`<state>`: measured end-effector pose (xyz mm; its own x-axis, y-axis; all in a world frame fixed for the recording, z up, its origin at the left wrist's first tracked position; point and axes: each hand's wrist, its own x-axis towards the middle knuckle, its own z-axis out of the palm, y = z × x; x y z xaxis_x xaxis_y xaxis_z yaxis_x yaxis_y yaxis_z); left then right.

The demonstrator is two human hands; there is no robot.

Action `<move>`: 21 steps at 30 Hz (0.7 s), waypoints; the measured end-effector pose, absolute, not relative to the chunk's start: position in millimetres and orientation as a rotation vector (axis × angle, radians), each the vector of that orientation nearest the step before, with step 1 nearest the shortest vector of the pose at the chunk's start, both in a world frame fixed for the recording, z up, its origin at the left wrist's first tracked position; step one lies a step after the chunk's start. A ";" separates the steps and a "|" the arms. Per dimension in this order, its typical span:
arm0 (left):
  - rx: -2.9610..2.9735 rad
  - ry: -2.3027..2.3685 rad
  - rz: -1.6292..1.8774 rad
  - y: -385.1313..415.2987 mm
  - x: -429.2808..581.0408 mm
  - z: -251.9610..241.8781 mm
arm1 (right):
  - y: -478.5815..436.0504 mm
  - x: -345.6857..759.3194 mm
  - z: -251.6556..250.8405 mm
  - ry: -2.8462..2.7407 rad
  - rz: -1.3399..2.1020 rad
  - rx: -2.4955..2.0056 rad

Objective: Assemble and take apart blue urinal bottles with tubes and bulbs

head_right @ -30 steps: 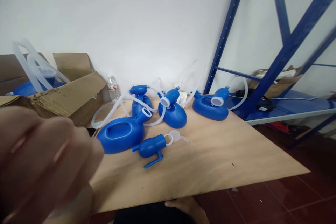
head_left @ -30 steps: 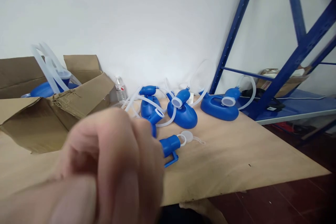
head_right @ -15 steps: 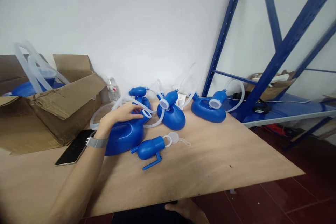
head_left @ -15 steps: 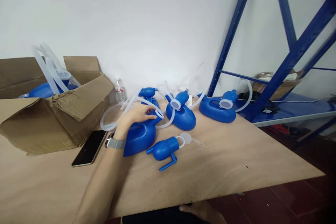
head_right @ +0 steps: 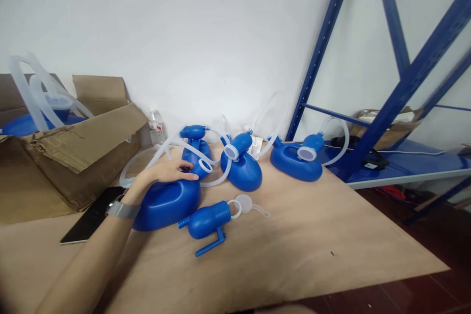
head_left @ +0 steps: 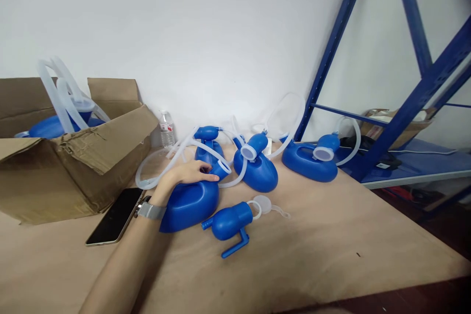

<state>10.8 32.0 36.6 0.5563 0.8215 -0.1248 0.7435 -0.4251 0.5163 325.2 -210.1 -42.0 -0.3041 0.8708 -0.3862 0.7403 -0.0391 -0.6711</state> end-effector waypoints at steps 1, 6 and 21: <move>2.261 1.257 0.203 32.1 11.1 36.7 | -196.4 321.3 -24.8 -2.108 1.252 -1.694; 2.245 1.258 0.193 29.1 12.3 40.7 | -81.7 267.0 40.1 -2.216 0.668 -1.083; 2.170 1.341 0.222 25.3 13.2 40.6 | 31.4 216.9 0.5 -2.033 0.480 -0.883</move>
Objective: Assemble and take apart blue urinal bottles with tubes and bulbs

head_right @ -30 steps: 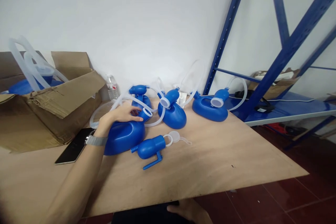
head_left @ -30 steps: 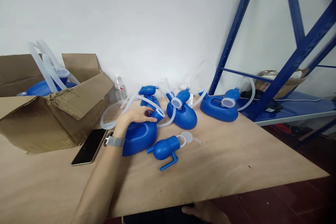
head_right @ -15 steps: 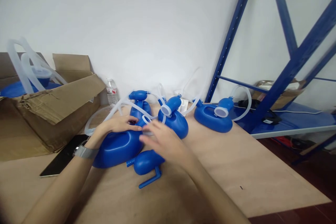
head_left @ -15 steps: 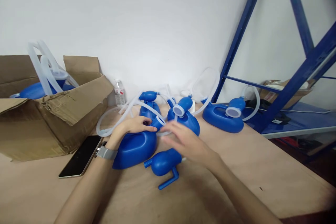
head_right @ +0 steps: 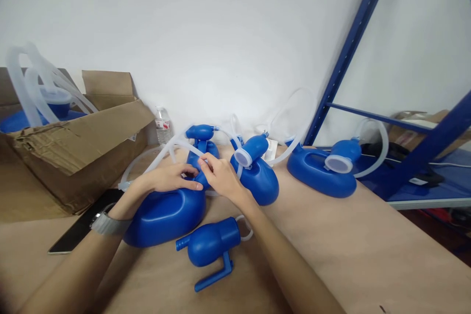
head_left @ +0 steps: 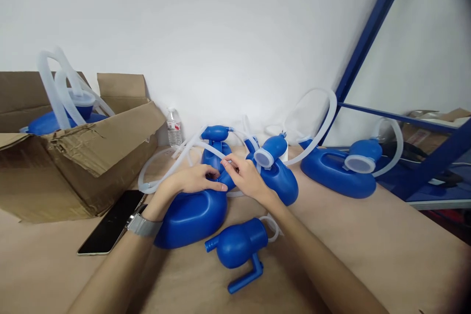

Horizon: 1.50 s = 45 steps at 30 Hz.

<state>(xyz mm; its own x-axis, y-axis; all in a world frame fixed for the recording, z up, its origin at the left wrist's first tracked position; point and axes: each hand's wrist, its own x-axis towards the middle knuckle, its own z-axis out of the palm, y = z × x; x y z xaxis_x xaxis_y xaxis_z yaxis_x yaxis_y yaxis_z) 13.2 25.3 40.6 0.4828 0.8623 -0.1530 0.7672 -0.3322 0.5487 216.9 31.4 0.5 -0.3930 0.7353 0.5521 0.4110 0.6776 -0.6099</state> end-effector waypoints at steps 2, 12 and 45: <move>2.173 1.344 0.209 26.0 13.5 40.2 | 32.8 217.5 2.7 -1.998 0.515 -0.854; 2.258 1.292 0.230 23.2 15.8 43.7 | 35.1 217.6 2.6 -1.910 0.614 -0.831; 2.436 1.212 0.133 27.5 13.0 42.7 | 22.8 250.7 34.0 -2.366 0.741 -0.850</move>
